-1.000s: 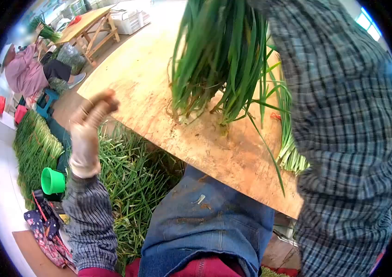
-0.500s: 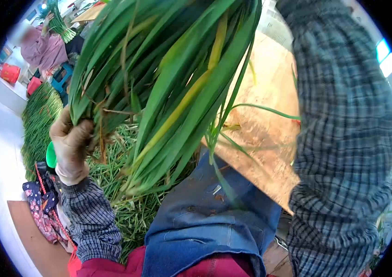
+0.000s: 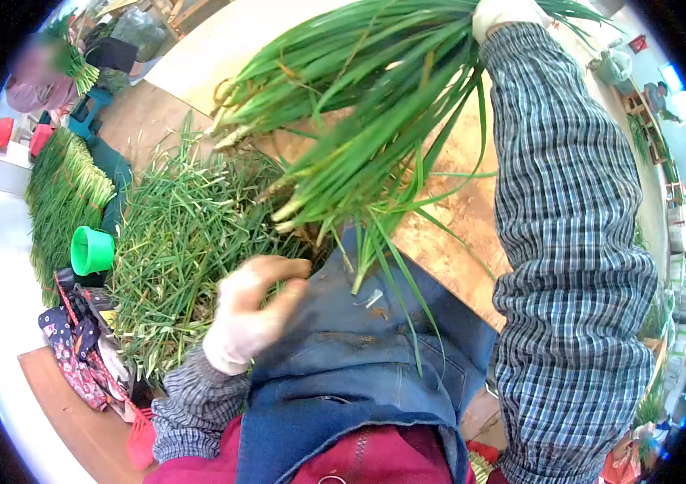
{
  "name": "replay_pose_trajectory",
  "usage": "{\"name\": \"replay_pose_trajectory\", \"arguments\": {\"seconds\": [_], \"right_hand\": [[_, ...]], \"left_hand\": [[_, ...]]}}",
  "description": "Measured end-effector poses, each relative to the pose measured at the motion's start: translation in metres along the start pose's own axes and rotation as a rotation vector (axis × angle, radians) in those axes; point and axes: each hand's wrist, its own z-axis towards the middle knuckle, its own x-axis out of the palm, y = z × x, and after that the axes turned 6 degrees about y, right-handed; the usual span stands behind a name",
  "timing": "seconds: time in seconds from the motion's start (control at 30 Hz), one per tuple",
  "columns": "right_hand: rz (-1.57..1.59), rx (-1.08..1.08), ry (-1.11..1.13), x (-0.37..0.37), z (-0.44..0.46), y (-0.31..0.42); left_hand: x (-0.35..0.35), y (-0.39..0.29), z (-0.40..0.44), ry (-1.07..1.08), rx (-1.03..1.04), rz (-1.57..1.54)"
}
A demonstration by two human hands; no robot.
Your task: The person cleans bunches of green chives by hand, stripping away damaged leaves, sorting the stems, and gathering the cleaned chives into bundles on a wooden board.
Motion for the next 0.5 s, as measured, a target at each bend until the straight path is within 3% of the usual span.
{"name": "replay_pose_trajectory", "arguments": {"seconds": [0.03, 0.1, 0.17, 0.23, 0.27, 0.3, 0.43, 0.5], "right_hand": [[-0.155, -0.111, 0.004, 0.007, 0.003, 0.001], [-0.183, -0.079, 0.083, -0.011, -0.014, 0.006], [-0.090, 0.017, 0.083, -0.012, -0.019, 0.006], [0.378, 0.142, -0.108, 0.013, -0.010, 0.002], [0.158, 0.048, -0.054, 0.016, -0.008, 0.003], [-0.061, -0.047, 0.001, 0.019, -0.007, 0.004], [0.112, -0.077, -0.084, 0.003, -0.028, 0.006], [0.241, -0.072, -0.124, -0.009, -0.039, 0.018]], "left_hand": [[0.019, 0.007, 0.000, 0.094, -0.014, 0.021], [0.049, 0.013, 0.008, 0.165, -0.222, -0.063], [0.064, 0.007, 0.019, 0.241, -0.493, -0.435], [0.072, 0.007, 0.029, 0.205, -0.615, -0.881], [0.075, 0.009, 0.030, 0.138, -0.692, -1.090], [0.070, 0.009, 0.028, 0.120, -0.673, -1.092], [0.043, 0.007, 0.013, -0.032, -0.762, -1.105], [0.022, 0.009, 0.003, -0.155, -0.703, -1.145]]}}
